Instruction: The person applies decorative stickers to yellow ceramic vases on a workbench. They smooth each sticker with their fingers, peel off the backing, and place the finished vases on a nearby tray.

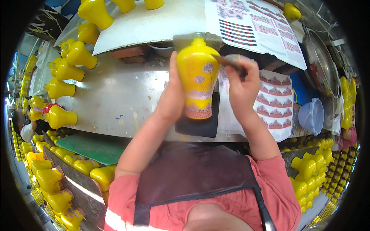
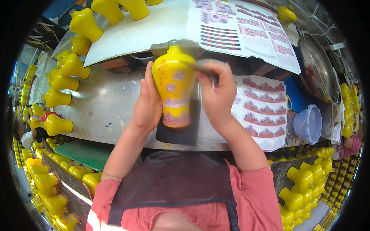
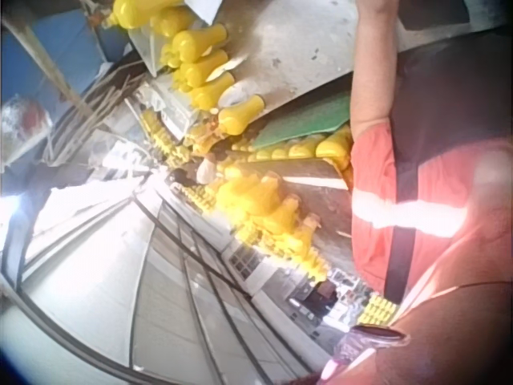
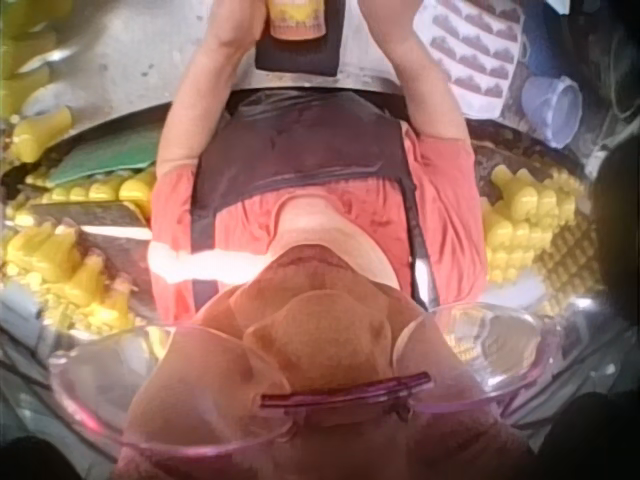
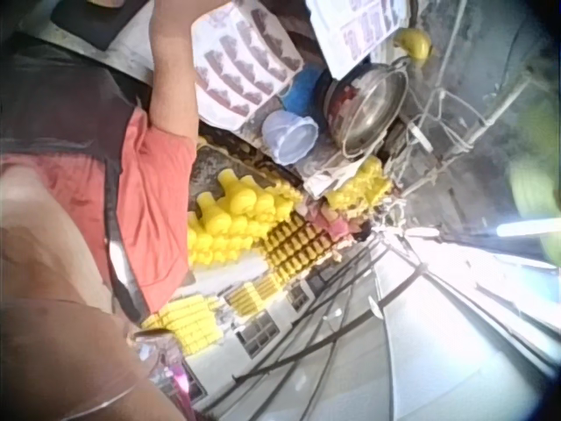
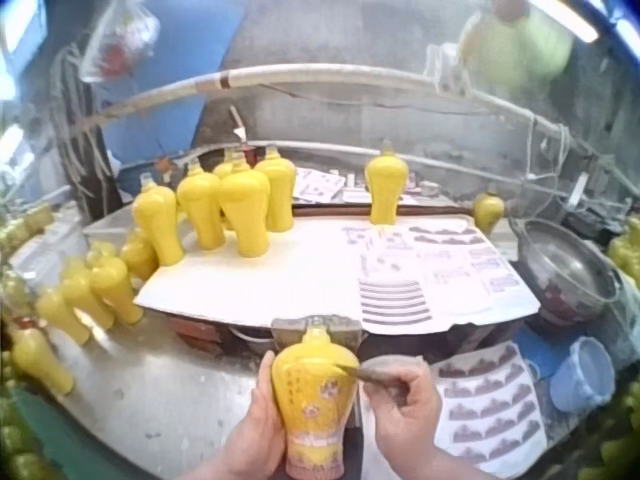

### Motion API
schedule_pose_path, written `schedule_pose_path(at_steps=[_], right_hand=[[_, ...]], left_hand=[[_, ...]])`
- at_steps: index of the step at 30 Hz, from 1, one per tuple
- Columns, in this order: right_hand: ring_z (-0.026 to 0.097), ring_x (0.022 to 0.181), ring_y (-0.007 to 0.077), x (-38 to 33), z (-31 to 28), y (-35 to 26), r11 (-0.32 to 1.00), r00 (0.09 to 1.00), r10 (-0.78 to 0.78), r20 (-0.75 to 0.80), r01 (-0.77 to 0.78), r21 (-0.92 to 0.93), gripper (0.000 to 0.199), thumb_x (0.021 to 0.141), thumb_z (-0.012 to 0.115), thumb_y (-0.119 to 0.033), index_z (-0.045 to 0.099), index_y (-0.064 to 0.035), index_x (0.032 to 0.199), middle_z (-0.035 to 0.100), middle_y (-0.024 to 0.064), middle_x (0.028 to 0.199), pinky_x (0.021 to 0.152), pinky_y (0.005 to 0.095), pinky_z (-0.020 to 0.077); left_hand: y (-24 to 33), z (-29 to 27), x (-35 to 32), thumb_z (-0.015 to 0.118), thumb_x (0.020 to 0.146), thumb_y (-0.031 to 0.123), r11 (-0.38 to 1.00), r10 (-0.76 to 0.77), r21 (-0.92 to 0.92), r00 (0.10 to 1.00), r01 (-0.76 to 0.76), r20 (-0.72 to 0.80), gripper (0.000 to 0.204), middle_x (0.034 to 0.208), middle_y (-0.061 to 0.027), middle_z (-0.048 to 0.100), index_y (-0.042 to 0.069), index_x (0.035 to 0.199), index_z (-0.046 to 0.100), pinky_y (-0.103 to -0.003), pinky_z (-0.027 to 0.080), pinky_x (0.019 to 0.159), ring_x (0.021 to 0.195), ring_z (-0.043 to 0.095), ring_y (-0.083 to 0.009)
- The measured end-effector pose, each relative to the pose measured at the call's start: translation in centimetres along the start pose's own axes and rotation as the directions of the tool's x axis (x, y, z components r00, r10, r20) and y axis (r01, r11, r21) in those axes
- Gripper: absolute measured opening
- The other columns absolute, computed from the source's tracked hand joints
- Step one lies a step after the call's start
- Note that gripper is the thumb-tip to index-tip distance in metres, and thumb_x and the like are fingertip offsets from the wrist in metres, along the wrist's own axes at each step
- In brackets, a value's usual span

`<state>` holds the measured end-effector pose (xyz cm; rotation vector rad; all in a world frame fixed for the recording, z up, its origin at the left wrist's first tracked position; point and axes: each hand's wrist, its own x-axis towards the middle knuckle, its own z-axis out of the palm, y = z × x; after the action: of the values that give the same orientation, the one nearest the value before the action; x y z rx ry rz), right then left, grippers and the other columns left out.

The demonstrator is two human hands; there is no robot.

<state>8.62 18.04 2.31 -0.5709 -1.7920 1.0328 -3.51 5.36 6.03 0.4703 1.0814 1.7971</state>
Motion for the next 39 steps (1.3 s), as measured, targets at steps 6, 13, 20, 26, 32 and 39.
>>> schedule_pose_path(at_steps=[6,13,20,26,32,39], right_hand=[[0.069,0.086,0.0245,-6.7,-0.3,0.0,0.962,0.949,-0.270,0.163,0.260,0.080,0.022,0.088,0.072,0.004,0.066,-0.0041,0.108,0.070,0.0127,0.101,0.078,0.0331,0.0554],[0.068,0.089,0.0255,0.0,1.1,1.6,0.993,0.994,-0.111,-0.001,0.111,-0.032,0.026,0.092,0.071,-0.004,0.064,-0.0034,0.117,0.068,0.0136,0.102,0.078,0.0335,0.0548],[0.072,0.087,0.0277,0.4,-0.2,-3.3,0.783,0.716,-0.564,0.412,0.622,-0.010,0.041,0.077,0.078,0.008,0.075,-0.0087,0.115,0.075,0.0110,0.101,0.075,0.0346,0.0583],[0.066,0.073,0.0289,6.0,0.5,-4.3,0.787,0.840,-0.475,0.263,0.539,-0.301,0.034,0.085,0.071,-0.002,0.065,-0.0078,0.119,0.070,0.0091,0.095,0.066,0.0381,0.0547],[0.070,0.086,0.0392,8.6,0.7,-4.3,0.864,0.837,-0.269,0.476,0.428,-0.265,0.022,0.091,0.067,-0.015,0.069,-0.0046,0.111,0.072,0.0191,0.096,0.078,0.0431,0.0553],[0.072,0.086,0.0383,11.2,1.0,-4.3,0.865,0.839,-0.100,0.534,0.339,-0.370,0.027,0.091,0.066,-0.021,0.072,-0.0013,0.108,0.074,0.0205,0.095,0.081,0.0425,0.0564]], left_hand=[[-1.1,-1.1,0.4,0.020,0.107,0.066,0.999,0.033,0.023,0.999,-0.034,0.033,0.073,0.141,-0.0083,0.055,0.014,0.158,0.026,-0.037,0.048,0.106,0.124,0.058,-0.0199],[-1.3,-0.8,0.2,0.020,0.108,0.065,0.995,0.101,0.028,0.995,-0.101,-0.011,0.074,0.144,-0.0098,0.052,0.014,0.161,0.015,-0.038,0.049,0.106,0.127,0.057,-0.0210],[0.4,-0.4,-0.9,0.025,0.109,0.060,1.000,-0.004,-0.027,0.999,0.006,0.051,0.071,0.142,-0.0102,0.054,0.010,0.159,0.023,-0.039,0.048,0.106,0.124,0.058,-0.0219],[-2.5,-2.9,0.6,0.072,0.087,0.014,0.874,0.177,0.463,0.984,-0.147,-0.024,0.101,0.158,-0.0242,0.028,0.003,0.162,0.006,-0.044,0.035,0.118,0.143,0.039,-0.0351],[-4.5,-4.9,1.1,0.075,0.084,0.023,0.746,0.296,0.608,0.953,-0.272,0.063,0.105,0.156,-0.0269,0.029,-0.001,0.161,0.007,-0.046,0.029,0.121,0.146,0.034,-0.0387],[-3.9,-5.1,1.6,0.076,0.081,0.030,0.605,0.384,0.719,0.916,-0.343,0.114,0.108,0.155,-0.0294,0.030,-0.001,0.161,0.010,-0.048,0.029,0.122,0.145,0.034,-0.0430]])
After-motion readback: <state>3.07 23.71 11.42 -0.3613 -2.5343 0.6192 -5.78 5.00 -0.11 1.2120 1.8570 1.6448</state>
